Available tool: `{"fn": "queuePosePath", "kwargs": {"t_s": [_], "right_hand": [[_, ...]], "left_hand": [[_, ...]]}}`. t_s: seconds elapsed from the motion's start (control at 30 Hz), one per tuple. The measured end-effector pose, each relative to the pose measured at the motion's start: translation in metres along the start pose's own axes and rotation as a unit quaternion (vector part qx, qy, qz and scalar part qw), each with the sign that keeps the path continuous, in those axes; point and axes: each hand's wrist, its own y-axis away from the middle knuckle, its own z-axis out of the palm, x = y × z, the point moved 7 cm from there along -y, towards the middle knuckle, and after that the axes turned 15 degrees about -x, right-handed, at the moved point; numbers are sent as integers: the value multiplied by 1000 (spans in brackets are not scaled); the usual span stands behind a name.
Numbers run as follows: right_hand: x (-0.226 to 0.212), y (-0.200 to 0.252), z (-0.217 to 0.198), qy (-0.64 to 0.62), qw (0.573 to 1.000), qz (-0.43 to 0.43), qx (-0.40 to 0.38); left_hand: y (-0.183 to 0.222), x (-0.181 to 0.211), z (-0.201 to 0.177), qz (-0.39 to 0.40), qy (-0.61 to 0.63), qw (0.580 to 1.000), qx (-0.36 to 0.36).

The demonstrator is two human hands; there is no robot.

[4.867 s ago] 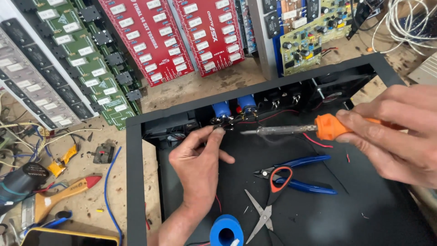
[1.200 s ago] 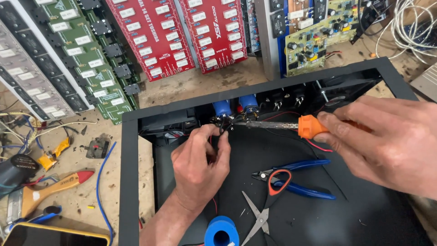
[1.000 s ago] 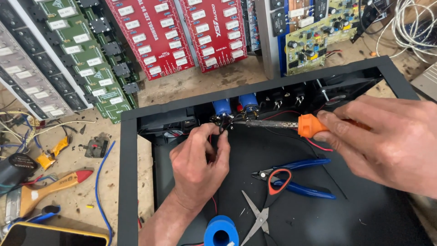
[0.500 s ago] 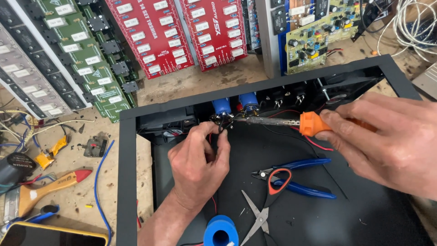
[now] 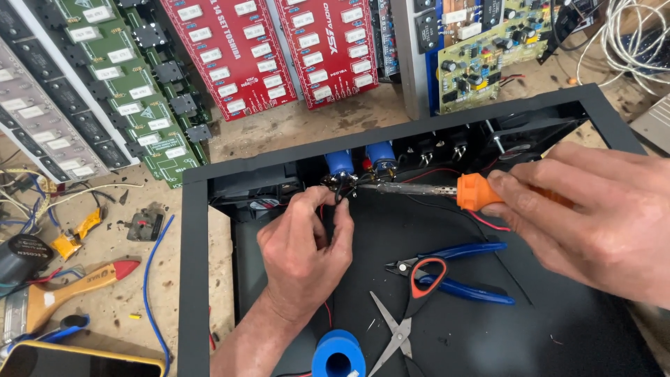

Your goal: Soldering electrical wires inside an electronics enclosure using a soldering iron and wire strippers

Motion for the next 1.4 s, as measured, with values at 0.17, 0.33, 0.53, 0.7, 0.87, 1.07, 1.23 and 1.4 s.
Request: {"fn": "queuePosePath", "kwargs": {"t_s": [0.17,0.33,0.53,0.7,0.87,1.07,1.23,1.4], "right_hand": [[-7,-3,-8,5,999,-23,26],[-11,-3,-7,50,998,-29,9],[-13,-3,-7,35,999,-24,29],[-11,0,-1,26,999,-16,17],[-11,1,-2,36,999,-6,17],[-11,2,-3,40,999,-10,24],[-10,2,-3,44,999,-8,23],[-10,1,-7,37,999,-7,35]], "left_hand": [[0,0,1,5,1,1000,-2],[1,0,1,3,0,1000,-5],[1,1,2,5,1,1000,-10],[2,-2,5,-8,4,1000,-12],[2,-2,7,-22,-1,999,-23],[-5,9,6,18,-70,996,-51],[-6,11,7,33,-90,994,-58],[-9,14,5,40,-88,994,-56]]}}
